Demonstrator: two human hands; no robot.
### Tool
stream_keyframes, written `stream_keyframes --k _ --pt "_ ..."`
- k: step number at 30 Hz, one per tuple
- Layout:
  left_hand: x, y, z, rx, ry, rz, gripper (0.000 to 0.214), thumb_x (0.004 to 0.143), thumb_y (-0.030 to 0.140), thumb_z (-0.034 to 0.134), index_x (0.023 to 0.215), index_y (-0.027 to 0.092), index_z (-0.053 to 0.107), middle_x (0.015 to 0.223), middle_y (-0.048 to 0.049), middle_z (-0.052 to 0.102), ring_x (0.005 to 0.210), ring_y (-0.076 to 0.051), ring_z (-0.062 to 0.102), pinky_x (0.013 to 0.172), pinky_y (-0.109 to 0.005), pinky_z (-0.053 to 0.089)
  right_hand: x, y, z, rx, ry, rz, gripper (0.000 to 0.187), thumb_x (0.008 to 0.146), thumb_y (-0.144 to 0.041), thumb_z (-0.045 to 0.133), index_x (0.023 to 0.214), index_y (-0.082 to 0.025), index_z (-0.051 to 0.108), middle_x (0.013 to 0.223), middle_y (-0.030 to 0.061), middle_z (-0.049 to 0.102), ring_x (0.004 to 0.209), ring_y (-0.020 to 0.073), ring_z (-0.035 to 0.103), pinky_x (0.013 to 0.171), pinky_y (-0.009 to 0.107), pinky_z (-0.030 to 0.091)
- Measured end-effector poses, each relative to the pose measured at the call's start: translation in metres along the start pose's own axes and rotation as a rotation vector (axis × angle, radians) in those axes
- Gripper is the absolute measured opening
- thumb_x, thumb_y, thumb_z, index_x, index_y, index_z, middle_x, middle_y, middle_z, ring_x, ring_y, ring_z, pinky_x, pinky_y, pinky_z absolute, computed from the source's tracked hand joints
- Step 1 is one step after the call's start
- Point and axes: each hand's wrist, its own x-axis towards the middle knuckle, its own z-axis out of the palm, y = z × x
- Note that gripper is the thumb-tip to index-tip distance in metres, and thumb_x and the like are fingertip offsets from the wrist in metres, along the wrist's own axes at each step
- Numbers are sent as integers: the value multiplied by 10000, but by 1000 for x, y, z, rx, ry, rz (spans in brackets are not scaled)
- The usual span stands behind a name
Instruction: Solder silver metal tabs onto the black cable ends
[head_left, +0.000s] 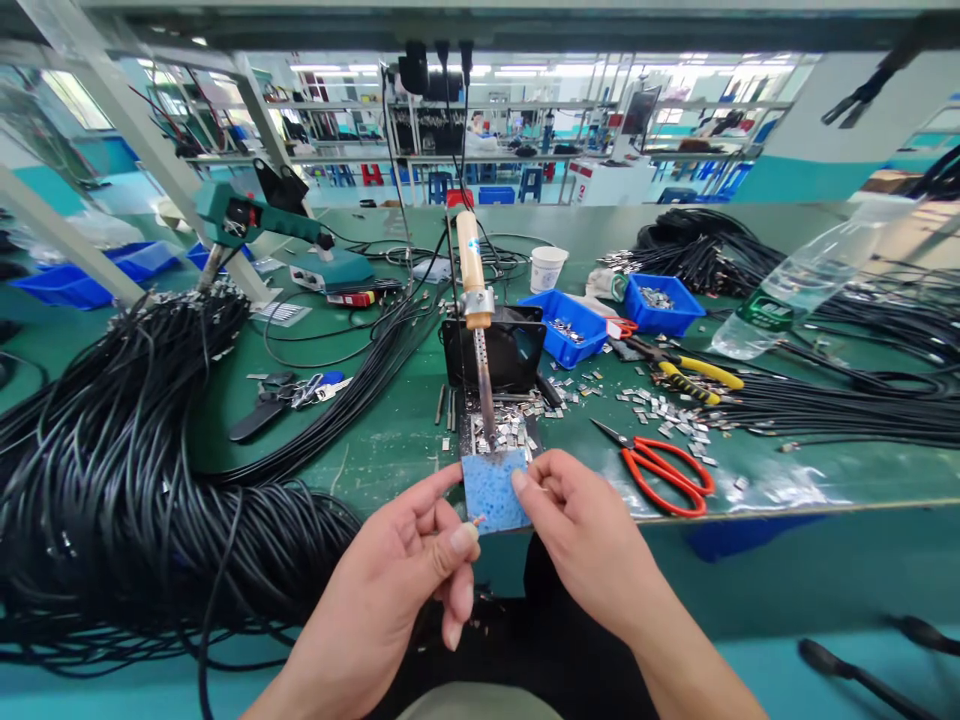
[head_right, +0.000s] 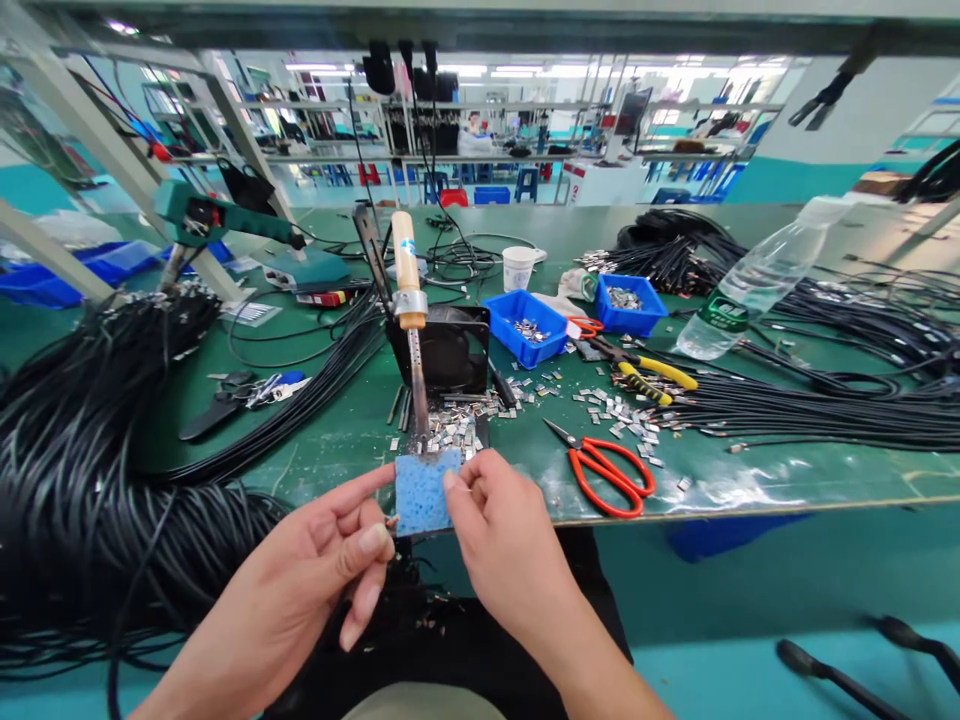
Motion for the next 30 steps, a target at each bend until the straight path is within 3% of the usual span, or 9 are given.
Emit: stream_keyframes --k 8,16,19,22,27,30 --pt "-9 -1 4 3 32 12 624 914 279 793 1484 215 547 760 43 600 492 -108 595 394 -210 532 -12 1 2 26 17 -23 322 1041 -453 523 804 -237 497 605 -89 407 560 128 363 524 268 304" --pt "-4 2 0 73 21 43 560 941 316 763 1438 186 541 720 52 601 498 -107 572 431 -219 527 -9 -4 2 -47 45 -64 308 1044 -422 525 799 -239 488 585 -87 407 544 132 366 534 282 291" --pt "-4 -2 -4 86 55 33 427 936 305 767 1304 181 590 684 62 603 477 -98 557 421 -201 500 -9 2 -11 -51 41 -48 318 1046 -442 515 802 -238 504 602 -76 408 565 141 380 546 288 306" --pt "-7 -8 -7 54 62 31 227 943 278 761 1092 180 621 667 52 637 479 -87 573 449 -183 508 -10 13 -35 -118 151 24 348 1024 -519 535 818 -238 545 611 -64 420 574 153 394 555 301 312" --pt "-11 -9 -4 -16 -12 31 156 998 312 689 1004 191 592 727 15 704 484 -101 622 436 -195 536 -18 19 -57 -220 297 40 283 998 -512 585 987 -242 669 777 16 659 719 215 587 622 332 391" --pt "-12 -9 0 -36 -48 24 141 1016 305 664 989 202 571 705 31 696 466 -100 622 411 -187 533 -30 10 -46 -113 205 -56 236 998 -475 617 1004 -254 702 831 20 678 741 209 604 626 324 418"
